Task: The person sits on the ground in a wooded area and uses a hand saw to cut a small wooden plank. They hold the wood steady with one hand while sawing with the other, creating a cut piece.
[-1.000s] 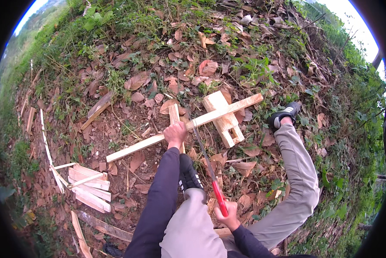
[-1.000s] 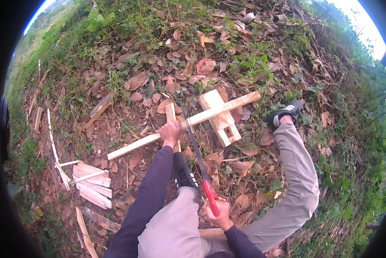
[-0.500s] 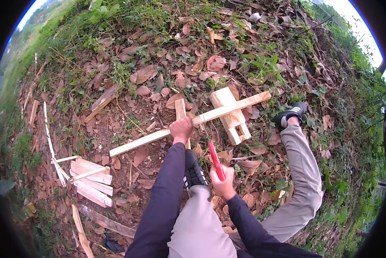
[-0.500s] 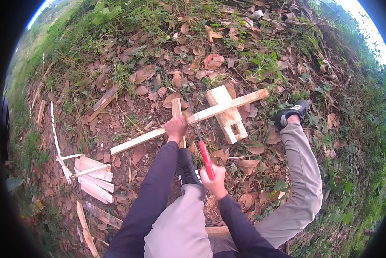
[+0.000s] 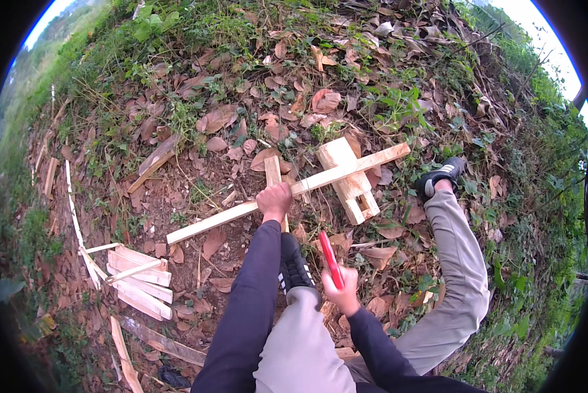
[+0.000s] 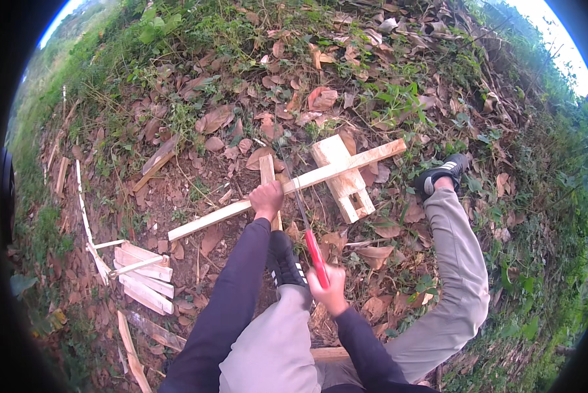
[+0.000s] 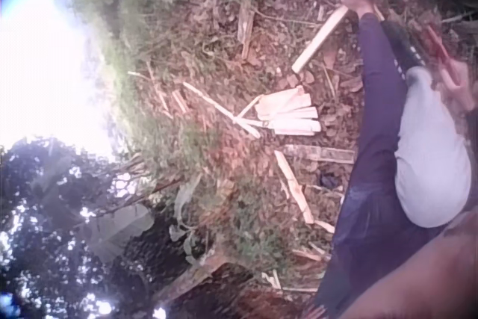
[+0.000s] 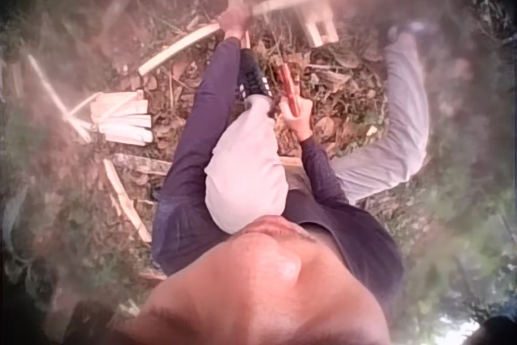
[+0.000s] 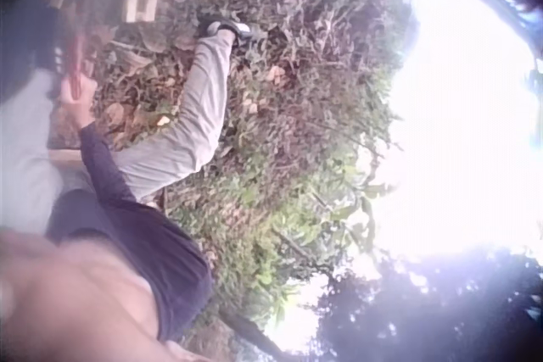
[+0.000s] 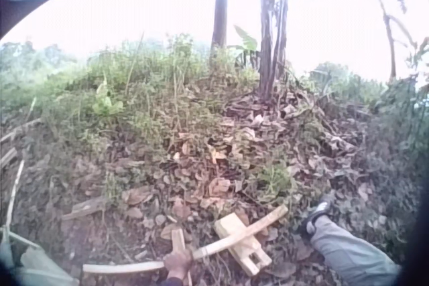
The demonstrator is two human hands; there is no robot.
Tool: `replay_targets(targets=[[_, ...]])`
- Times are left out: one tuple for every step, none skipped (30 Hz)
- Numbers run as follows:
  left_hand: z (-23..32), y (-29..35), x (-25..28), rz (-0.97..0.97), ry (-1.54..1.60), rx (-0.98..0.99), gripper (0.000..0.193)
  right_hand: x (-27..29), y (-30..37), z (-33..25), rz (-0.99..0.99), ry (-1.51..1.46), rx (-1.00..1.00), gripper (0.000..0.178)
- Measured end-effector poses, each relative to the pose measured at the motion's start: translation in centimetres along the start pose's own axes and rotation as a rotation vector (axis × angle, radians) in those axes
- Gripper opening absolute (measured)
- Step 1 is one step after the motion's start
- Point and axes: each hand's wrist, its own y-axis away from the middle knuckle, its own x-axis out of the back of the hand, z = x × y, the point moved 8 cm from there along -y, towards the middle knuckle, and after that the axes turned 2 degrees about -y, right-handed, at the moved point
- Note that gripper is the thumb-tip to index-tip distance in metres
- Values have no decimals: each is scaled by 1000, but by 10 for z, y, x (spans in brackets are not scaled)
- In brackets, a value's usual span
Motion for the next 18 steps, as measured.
replay_targets(targets=[[0,3,0,1,12,27,51,16,32,0,-44,9,-55,21],[2,8,-1,-5,27,44,51,30,64,0,-31,29,4,18],[-1,7,-1,-30,24,44,53,40,82,-14,-98,88,76,7],[0,-2,2,-12,13,27,53,41,82,-22,-13,61,102,5],[-1,-2,1,-18,-2,11,54,32,71,-24,-27,59,66,7],[-1,8,-5,-38,-13,-10,54,19,43,-23,-35,48,15,10],[0,11,1,20,-21,-19,54,7,13,-20,-27,35,-6,14],[4,6,0,24,-19,-37,54,-5,-16,-14,-1,20,-12,17],[3,10,-3,12,-23,-44,54,-10,-33,-10,-5,33,-16,18],[1,9,-3,11,-29,-58,54,-10,-29,-2,-38,52,-37,18],[0,10,-1,0,-26,-19,54,1,-5,-3,-38,36,-29,22],[1,7,0,-9,-10,1,54,15,18,-6,-33,20,-16,27],[4,6,1,23,9,-5,54,29,50,-8,-60,35,-31,25],[1,4,3,58,23,-6,54,43,76,-8,-97,49,-37,24],[-3,1,3,55,24,-11,54,46,96,-10,-36,16,15,23],[-3,5,0,36,27,-19,54,40,90,-28,-61,40,57,24],[-4,8,-2,18,31,-27,55,25,66,-30,-72,51,51,24],[-6,7,-6,-32,47,-10,52,9,44,-35,-78,60,34,24]])
